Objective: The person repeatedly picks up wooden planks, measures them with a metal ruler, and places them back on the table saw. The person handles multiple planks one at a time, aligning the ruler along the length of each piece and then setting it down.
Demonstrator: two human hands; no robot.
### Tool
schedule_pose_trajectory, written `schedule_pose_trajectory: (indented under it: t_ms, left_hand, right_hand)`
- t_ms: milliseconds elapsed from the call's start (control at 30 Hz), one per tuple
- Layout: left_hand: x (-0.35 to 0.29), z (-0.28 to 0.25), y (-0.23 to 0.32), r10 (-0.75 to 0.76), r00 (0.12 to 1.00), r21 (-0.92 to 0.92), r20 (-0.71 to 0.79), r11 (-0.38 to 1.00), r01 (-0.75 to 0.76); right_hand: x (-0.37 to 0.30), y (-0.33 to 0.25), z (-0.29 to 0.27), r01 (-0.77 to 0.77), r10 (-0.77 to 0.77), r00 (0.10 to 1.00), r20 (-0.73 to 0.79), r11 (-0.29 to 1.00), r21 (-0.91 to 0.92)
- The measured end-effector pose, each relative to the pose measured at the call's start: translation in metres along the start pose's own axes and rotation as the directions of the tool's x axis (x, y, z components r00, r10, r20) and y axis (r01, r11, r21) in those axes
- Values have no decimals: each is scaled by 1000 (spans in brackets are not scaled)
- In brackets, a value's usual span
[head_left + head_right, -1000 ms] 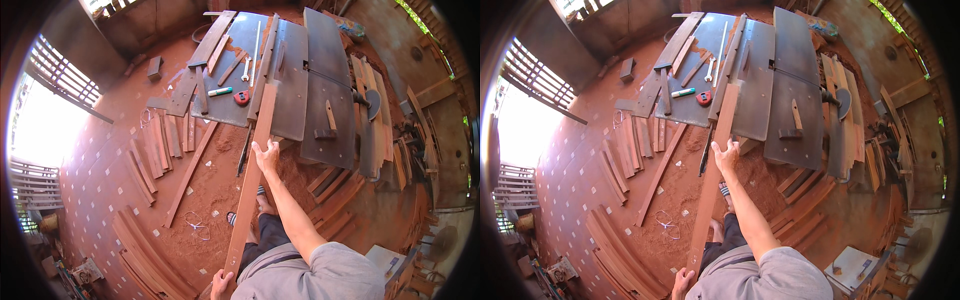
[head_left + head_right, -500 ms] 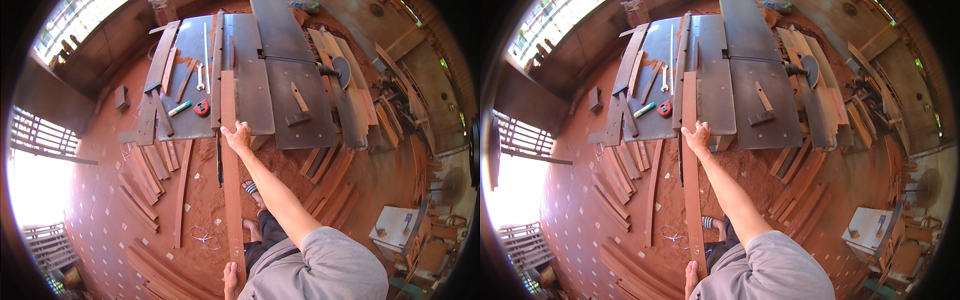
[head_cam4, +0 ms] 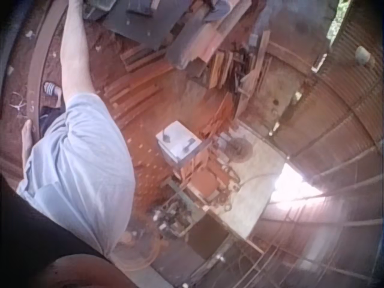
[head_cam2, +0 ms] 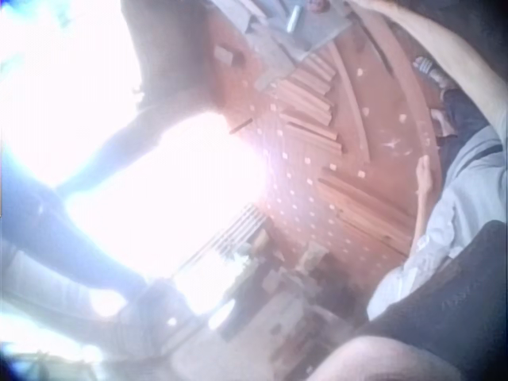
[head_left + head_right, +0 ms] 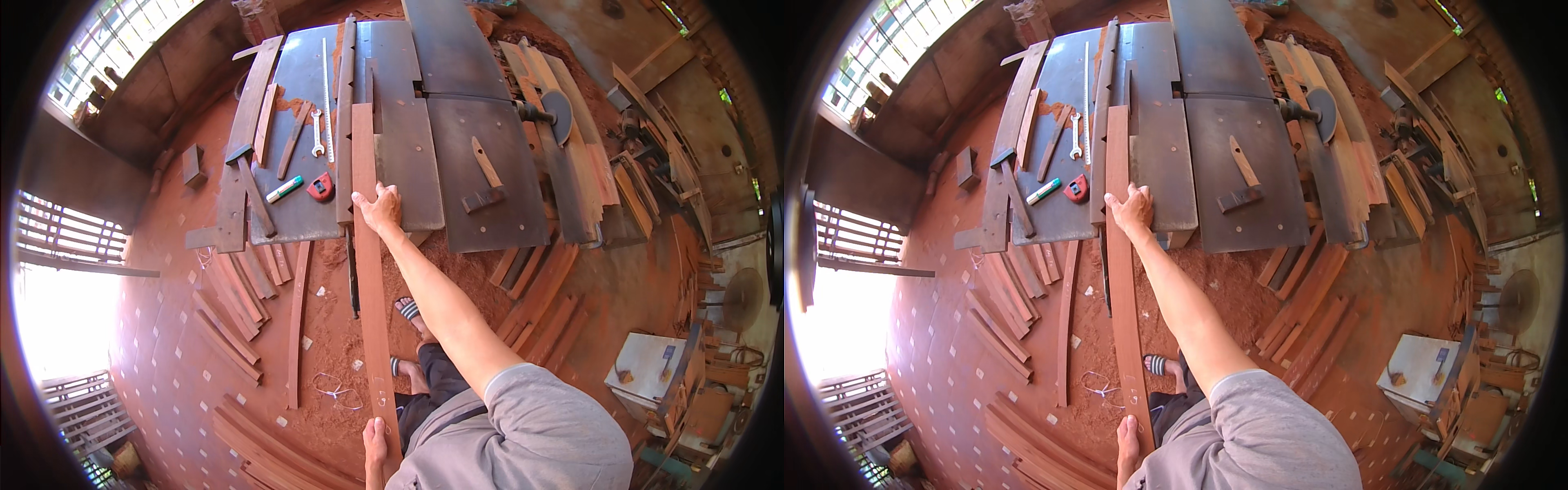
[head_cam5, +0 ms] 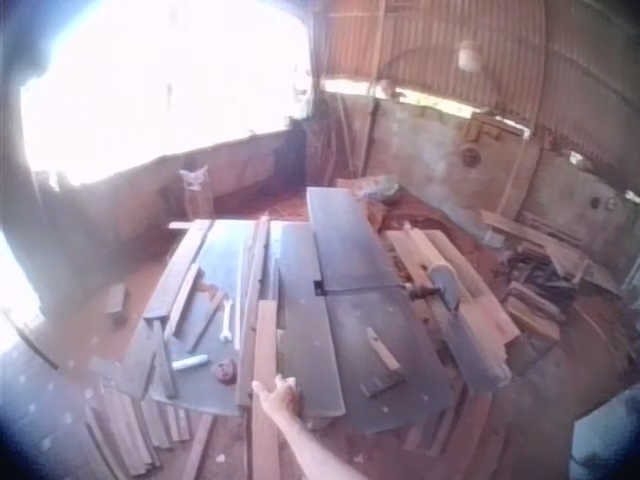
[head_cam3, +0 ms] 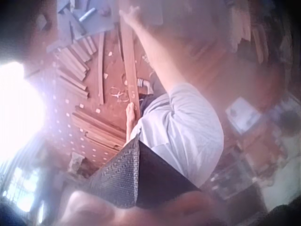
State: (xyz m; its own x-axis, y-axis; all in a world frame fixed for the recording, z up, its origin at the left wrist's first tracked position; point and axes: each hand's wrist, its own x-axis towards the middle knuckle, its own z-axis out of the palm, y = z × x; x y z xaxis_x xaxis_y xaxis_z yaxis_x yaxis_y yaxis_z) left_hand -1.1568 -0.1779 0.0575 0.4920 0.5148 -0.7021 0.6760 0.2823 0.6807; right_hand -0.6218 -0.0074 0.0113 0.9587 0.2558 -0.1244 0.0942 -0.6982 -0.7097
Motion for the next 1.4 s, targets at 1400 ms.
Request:
schedule_pose_trajectory:
  t_ms: [1400]
  left_hand:
    - [160,33,144,-5,999,50,-39,999,7]
  right_hand:
    - [18,-5,-3,-14,15,997,77,1000,-5]
